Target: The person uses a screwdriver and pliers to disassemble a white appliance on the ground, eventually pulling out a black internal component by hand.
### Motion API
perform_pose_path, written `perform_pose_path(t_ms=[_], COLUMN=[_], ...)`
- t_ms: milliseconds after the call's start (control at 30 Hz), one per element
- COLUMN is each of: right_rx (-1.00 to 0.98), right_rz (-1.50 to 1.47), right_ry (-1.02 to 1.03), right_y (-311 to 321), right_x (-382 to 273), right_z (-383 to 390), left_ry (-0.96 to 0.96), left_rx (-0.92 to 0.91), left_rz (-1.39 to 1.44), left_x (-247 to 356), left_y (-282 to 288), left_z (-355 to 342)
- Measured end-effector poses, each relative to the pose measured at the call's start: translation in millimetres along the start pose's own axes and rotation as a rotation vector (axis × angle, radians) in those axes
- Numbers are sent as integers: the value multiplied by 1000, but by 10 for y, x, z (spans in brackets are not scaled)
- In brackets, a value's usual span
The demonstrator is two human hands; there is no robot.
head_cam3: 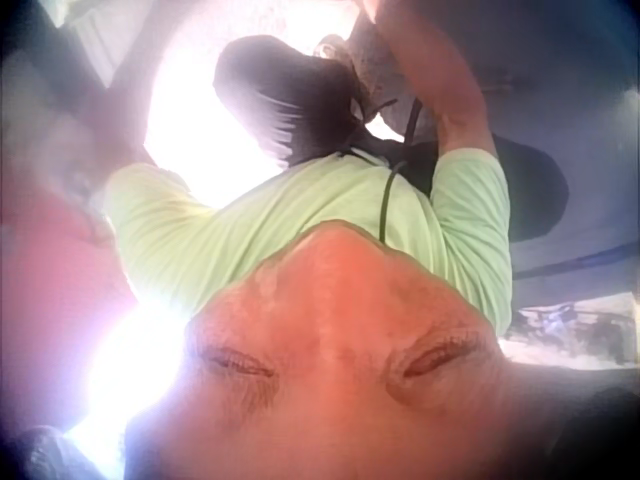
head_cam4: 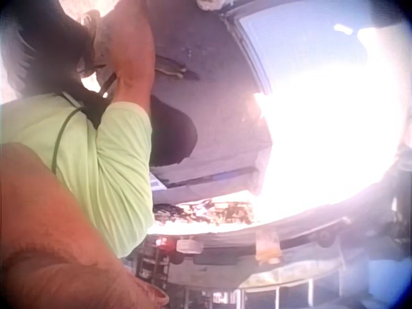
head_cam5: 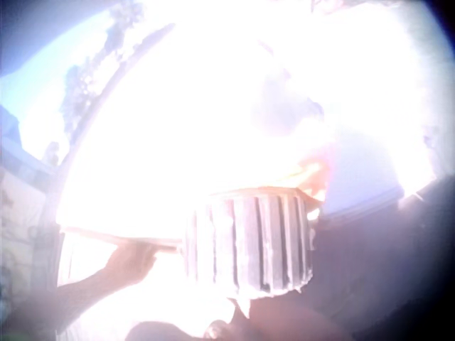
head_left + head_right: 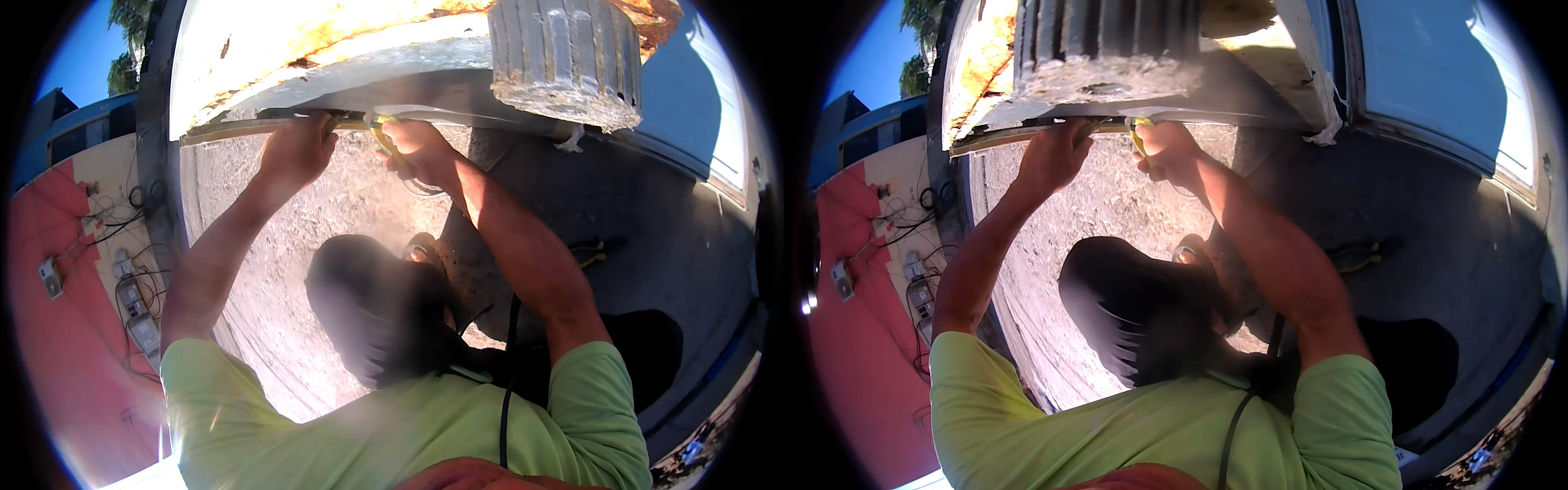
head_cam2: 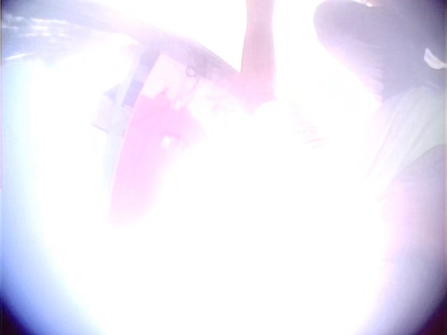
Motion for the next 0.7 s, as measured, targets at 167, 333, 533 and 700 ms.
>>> perform_pose_path(t_ms=[167,333,533,700], right_rx=[-59,-20,-35,-19], right_rz=[-67,-46,23,100], right_ry=[-21,-26,-50,-93], right_y=[34,30,13,-12], right_x=[44,45,-28,-109], right_z=[-74,-96,-31,45], left_ry=[61,63,-133,-61], left_rx=[131,92,37,-88], left_rz=[136,101,30,-204], left_x=[34,-20,-74,49], left_y=[-163,-103,133,197], left_z=[203,156,-100,-202])
Point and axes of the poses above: each hand's wrist, its own z-axis away from the middle knuckle, its own y-axis out of the back of the hand, x = y × z, the point moved 4 cm from there along -z, towards the middle knuckle, and after that the axes turned 11 degrees about -x, right-handed, at the moved point
